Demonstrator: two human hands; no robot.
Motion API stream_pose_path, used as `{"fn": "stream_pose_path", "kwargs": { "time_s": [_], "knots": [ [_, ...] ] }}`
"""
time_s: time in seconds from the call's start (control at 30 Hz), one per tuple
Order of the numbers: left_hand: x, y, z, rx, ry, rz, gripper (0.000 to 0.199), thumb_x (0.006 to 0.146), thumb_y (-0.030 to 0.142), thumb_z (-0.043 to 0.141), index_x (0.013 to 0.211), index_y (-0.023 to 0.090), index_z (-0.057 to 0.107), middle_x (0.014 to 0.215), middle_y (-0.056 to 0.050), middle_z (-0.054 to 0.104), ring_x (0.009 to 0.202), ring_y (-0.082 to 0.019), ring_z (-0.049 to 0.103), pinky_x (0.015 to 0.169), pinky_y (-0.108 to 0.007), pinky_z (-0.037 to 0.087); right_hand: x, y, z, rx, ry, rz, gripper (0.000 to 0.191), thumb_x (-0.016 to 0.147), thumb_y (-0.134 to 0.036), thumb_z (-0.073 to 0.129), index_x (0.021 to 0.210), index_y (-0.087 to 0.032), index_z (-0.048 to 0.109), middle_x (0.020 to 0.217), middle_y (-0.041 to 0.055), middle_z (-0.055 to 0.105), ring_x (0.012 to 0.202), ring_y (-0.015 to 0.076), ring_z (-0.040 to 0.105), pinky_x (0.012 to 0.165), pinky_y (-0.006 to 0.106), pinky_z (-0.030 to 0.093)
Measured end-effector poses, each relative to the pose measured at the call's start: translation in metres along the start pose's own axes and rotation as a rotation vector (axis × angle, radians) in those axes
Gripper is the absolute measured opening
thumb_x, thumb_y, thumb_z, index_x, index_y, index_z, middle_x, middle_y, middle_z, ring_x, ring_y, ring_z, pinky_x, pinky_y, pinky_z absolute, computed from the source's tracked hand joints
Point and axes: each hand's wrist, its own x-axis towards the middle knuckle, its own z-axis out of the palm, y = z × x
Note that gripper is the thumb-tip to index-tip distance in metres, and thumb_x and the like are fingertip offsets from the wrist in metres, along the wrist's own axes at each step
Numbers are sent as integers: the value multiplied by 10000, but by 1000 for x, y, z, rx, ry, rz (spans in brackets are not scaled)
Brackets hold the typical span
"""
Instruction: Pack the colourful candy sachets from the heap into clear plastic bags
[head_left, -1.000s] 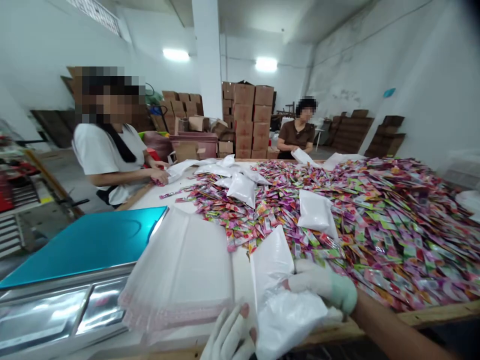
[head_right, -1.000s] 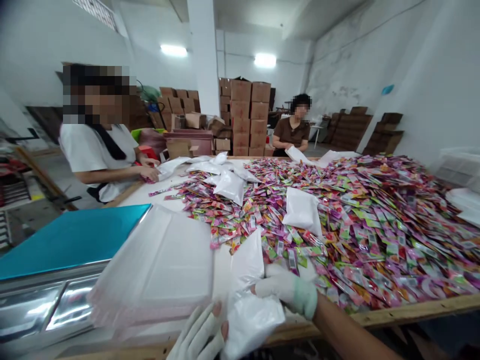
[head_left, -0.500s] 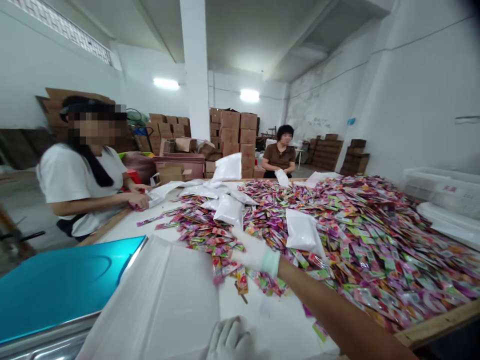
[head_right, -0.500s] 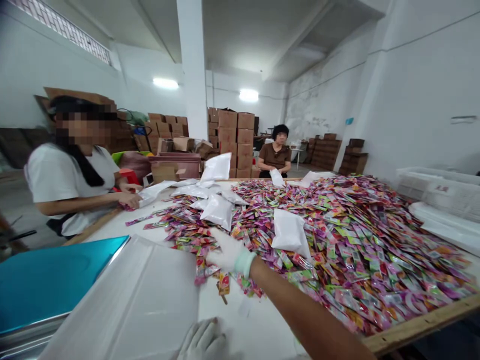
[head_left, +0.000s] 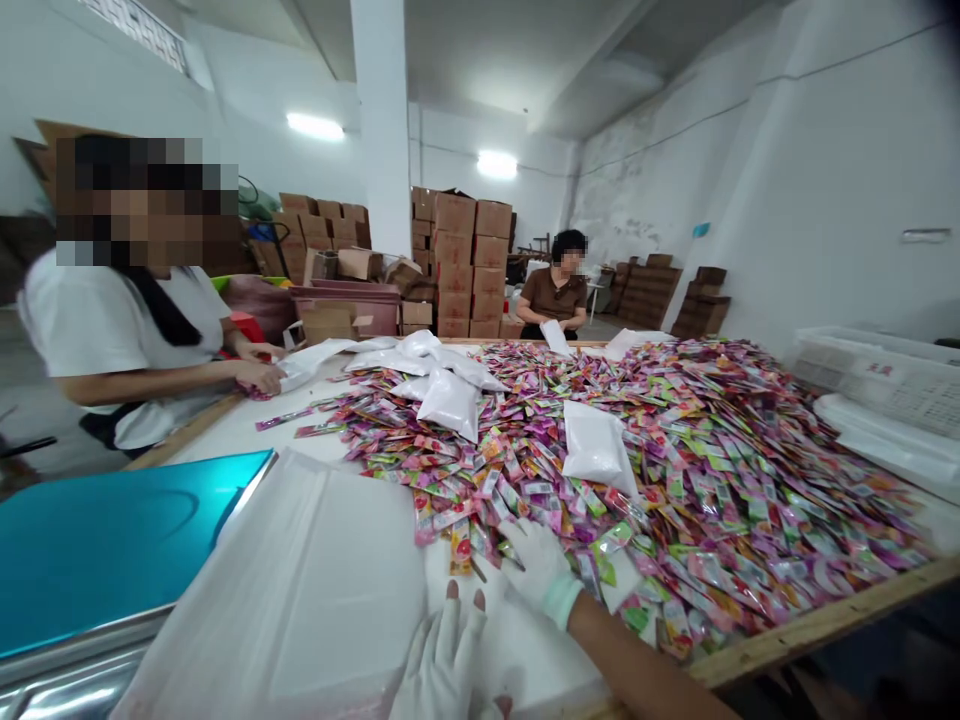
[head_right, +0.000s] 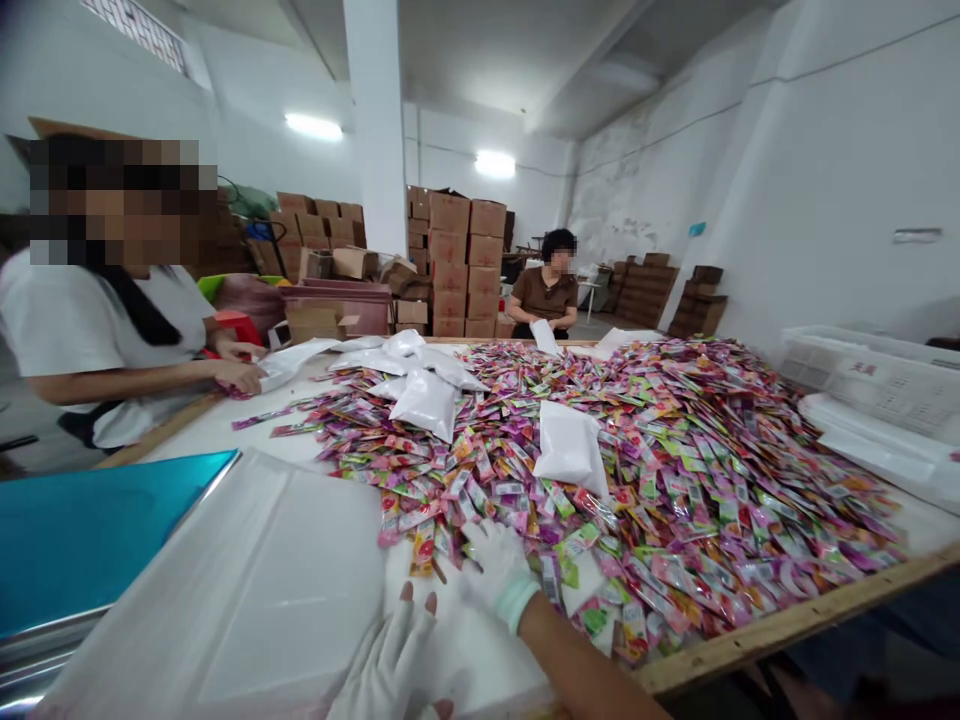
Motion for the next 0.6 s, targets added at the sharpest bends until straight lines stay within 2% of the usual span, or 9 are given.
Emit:
{"fn": "stream_pose_path", "kwargs": {
  "time_s": [0.1, 0.2, 0.27, 0.33, 0.37, 0.47, 0.53, 0.6],
  "knots": [
    [1, 9, -10, -5, 14, 29, 914, 724, 366, 682, 1532, 219, 279, 1515, -157, 435, 1332, -318, 493, 1035, -408, 472, -2, -6, 5, 105, -18, -117, 356, 865, -262, 503, 1192, -236, 640, 1133, 65, 635, 1010, 217, 588, 911, 323, 439],
    [3, 13, -19, 10, 5, 25, 835, 783, 396, 642, 1524, 226, 295, 1482, -150, 478, 1312, -313, 514, 1038, -419, 468, 0, -1, 5, 206, 50, -182, 351, 918, -290, 469, 1224, -212, 623, 1159, 73, 641, 1052, 203, 585, 946, 303, 438],
    [4, 14, -23, 5, -13, 16, 779, 786, 395, 641, 1493, 228, 361, 1457, -147, 502, 1285, -311, 535, 1034, -427, 468, 1, 6, 1, 184, 159, -140, 410, 921, -355, 485, 1287, -203, 586, 1216, 97, 621, 1122, 229, 555, 1002, 343, 408],
    [5, 16, -25, -15, -33, 13, 712, 785, 390, 645, 1447, 235, 434, 1429, -133, 529, 1278, -308, 536, 1049, -438, 455, 3, 13, -3, 92, 243, -9, 535, 889, -425, 528, 1371, -192, 523, 1330, 129, 557, 1230, 277, 486, 1070, 415, 344],
    [6, 16, -25, -26, -38, 16, 687, 786, 395, 644, 1427, 233, 461, 1413, -127, 543, 1281, -308, 531, 1061, -446, 444, 4, 17, -5, 38, 244, 80, 613, 866, -458, 550, 1411, -185, 485, 1393, 147, 508, 1286, 309, 437, 1095, 461, 304],
    [6, 19, -24, -31, -47, -2, 648, 806, 423, 628, 1404, 215, 492, 1390, -128, 558, 1296, -308, 514, 1084, -460, 425, 7, 27, -8, -88, 77, 250, 729, 838, -531, 559, 1469, -191, 423, 1499, 173, 396, 1391, 392, 291, 1100, 577, 225],
    [6, 20, -23, -26, -51, -5, 634, 822, 442, 609, 1400, 205, 501, 1400, -136, 548, 1306, -310, 505, 1084, -464, 427, 6, 30, -9, -116, -34, 221, 707, 848, -558, 538, 1464, -229, 430, 1505, 157, 394, 1418, 409, 236, 1088, 605, 205],
    [6, 20, -20, -27, -51, -8, 618, 833, 448, 589, 1394, 201, 511, 1410, -140, 540, 1306, -312, 508, 1079, -471, 432, 3, 29, -11, -115, -62, 148, 665, 854, -566, 527, 1440, -262, 454, 1483, 136, 422, 1402, 394, 268, 1081, 594, 221]
  ]
}}
